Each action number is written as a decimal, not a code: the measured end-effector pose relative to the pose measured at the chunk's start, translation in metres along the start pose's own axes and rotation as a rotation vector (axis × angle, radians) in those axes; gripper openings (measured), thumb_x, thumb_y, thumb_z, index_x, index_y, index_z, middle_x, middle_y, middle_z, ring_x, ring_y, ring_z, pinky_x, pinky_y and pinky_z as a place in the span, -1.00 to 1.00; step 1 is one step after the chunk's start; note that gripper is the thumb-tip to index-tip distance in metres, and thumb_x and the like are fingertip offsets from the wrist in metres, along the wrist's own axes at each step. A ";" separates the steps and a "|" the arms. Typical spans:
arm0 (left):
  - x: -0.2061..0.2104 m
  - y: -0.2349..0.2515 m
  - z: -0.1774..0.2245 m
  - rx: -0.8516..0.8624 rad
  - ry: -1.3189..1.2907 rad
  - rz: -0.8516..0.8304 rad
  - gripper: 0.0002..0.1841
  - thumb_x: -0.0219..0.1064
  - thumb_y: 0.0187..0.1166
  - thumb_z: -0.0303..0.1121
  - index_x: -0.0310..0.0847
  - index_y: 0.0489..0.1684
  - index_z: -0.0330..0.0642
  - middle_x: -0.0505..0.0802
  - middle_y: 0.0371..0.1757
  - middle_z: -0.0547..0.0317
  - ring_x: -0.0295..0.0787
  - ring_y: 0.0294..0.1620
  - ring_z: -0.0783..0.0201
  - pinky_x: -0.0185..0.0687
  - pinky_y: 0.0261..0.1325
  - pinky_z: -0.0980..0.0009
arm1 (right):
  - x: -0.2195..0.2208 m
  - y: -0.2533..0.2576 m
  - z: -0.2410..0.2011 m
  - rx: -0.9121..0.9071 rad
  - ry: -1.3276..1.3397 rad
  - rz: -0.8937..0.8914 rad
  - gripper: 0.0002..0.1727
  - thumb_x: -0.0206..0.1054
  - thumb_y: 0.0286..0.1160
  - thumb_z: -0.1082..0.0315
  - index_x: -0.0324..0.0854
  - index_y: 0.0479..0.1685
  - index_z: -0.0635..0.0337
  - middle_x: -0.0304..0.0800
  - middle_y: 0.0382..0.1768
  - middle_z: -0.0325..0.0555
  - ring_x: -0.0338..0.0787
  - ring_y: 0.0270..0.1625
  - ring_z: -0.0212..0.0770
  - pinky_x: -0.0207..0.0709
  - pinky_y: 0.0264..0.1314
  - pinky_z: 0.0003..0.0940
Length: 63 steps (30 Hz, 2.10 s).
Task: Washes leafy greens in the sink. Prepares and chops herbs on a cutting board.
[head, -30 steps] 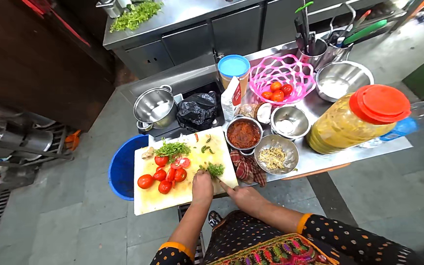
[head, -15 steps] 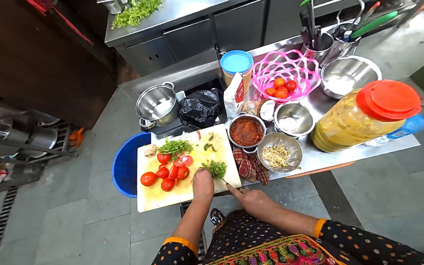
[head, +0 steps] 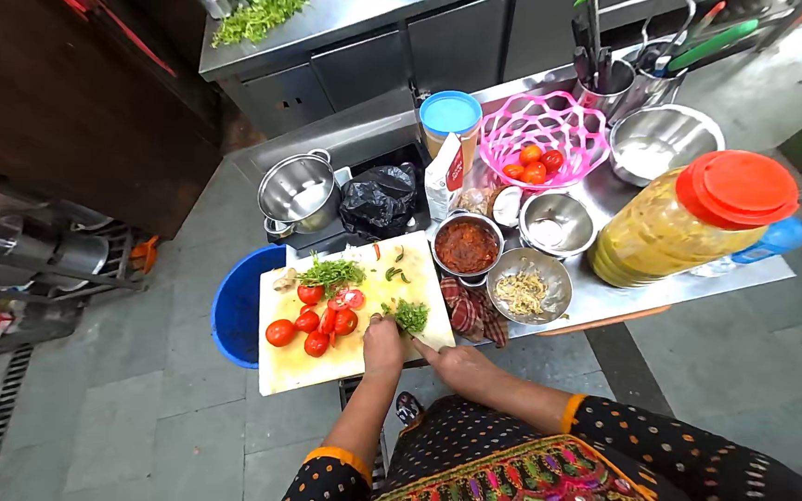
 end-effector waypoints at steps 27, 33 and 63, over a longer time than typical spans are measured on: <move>0.001 0.001 -0.010 -0.002 0.006 -0.025 -0.81 0.29 0.59 -0.53 0.81 -0.01 -0.33 0.78 0.17 -0.21 0.79 0.20 -0.13 0.72 0.29 -0.03 | 0.002 0.008 0.001 0.016 -0.037 -0.065 -0.27 0.09 0.74 0.41 0.03 0.92 -0.17 0.80 -0.18 0.15 0.87 -0.17 0.17 0.74 -0.04 0.11; 0.004 -0.002 -0.012 -0.007 0.004 -0.015 -0.84 0.31 0.59 -0.53 0.81 -0.06 -0.33 0.79 0.14 -0.20 0.79 0.18 -0.14 0.74 0.25 -0.03 | 0.000 -0.006 -0.006 -0.007 -0.016 -0.015 -0.30 0.05 0.75 0.35 0.06 0.90 -0.16 0.80 -0.28 0.11 0.87 -0.23 0.15 0.74 -0.11 0.10; 0.001 0.002 -0.019 0.003 0.026 -0.025 -0.84 0.32 0.60 -0.48 0.82 -0.07 -0.31 0.80 0.14 -0.18 0.78 0.22 -0.11 0.71 0.30 0.00 | 0.007 -0.010 0.000 -0.009 -0.012 -0.054 -0.31 0.02 0.76 0.38 0.04 0.90 -0.17 0.80 -0.19 0.20 0.87 -0.15 0.23 0.73 -0.06 0.16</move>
Point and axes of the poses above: each hand's wrist, its own y-axis towards the middle knuckle, its own x-axis out of the palm, z = x × y, the point moved 10 cm from there along y, towards the middle knuckle
